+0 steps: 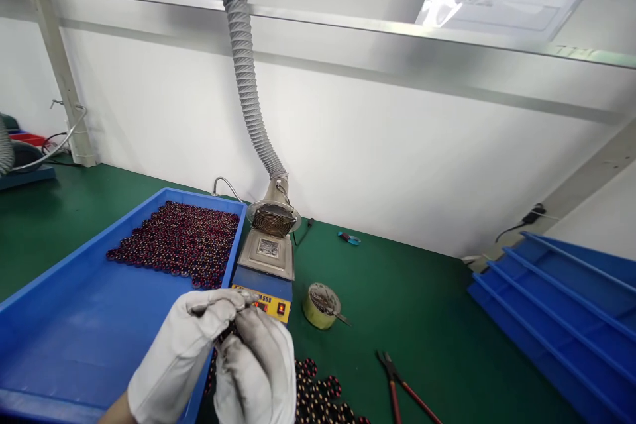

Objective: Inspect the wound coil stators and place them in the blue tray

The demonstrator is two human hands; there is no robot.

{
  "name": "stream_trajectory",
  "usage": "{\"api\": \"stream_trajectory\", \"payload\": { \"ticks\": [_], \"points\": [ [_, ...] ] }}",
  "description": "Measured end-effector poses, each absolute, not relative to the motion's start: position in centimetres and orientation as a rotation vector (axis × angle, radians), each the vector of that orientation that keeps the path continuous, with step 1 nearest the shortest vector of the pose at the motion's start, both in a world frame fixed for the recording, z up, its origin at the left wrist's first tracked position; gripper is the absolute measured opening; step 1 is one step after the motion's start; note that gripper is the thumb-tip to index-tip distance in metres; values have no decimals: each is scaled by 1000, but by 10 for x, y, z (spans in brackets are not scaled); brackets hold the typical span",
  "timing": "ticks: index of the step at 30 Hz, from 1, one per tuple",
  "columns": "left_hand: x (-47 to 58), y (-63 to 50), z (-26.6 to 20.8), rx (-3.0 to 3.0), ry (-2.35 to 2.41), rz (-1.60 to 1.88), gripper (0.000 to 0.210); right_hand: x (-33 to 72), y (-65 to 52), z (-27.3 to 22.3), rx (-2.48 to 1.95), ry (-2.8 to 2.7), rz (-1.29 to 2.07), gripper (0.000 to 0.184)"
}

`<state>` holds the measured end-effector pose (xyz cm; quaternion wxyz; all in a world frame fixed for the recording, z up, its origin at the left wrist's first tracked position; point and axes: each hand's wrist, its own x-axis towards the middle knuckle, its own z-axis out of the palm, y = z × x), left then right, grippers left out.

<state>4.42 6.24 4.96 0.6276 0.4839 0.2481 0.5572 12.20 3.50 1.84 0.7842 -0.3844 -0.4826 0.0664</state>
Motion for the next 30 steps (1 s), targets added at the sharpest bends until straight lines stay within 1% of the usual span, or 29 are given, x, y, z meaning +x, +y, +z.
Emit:
{"api": "stream_trajectory", "payload": {
  "ticks": [2, 5, 7, 9, 11, 13, 15, 17, 18, 21, 23, 26, 30],
  "points": [
    [46, 63, 47, 1001, 562, 1409, 17, 125, 33, 18, -854, -966, 178, 51],
    [36, 65, 51, 886, 522, 1620, 19, 135, 30, 15, -914, -891, 395, 40],
    [29, 66, 57, 912, 557, 1558, 22, 139, 31, 12, -892, -862, 490, 36],
    [27, 66, 60, 1017, 654, 1374, 26, 140, 34, 8, -822, -889, 380, 35],
    [30, 65, 58, 1068, 726, 1314, 18, 136, 38, 4, -773, -989, 153, 33],
    [33, 64, 54, 1041, 776, 1422, 9, 132, 41, 3, -763, -1101, -27, 31],
    [33, 63, 52, 984, 770, 1547, 9, 130, 42, 3, -760, -1171, -108, 29],
    [29, 62, 54, 941, 746, 1632, 11, 131, 43, 4, -754, -1199, -122, 30],
    [27, 61, 56, 948, 732, 1620, 15, 132, 43, 4, -751, -1210, -125, 31],
    [25, 58, 66, 1024, 719, 1403, 22, 135, 43, 3, -738, -1256, -136, 31],
    [28, 56, 69, 1022, 720, 1311, 17, 135, 43, 2, -730, -1286, -153, 29],
    [33, 58, 64, 957, 729, 1390, 13, 132, 43, 3, -750, -1267, -147, 25],
    [29, 66, 53, 827, 719, 1632, 21, 129, 44, 6, -777, -1216, -88, 28]
  ]
}}
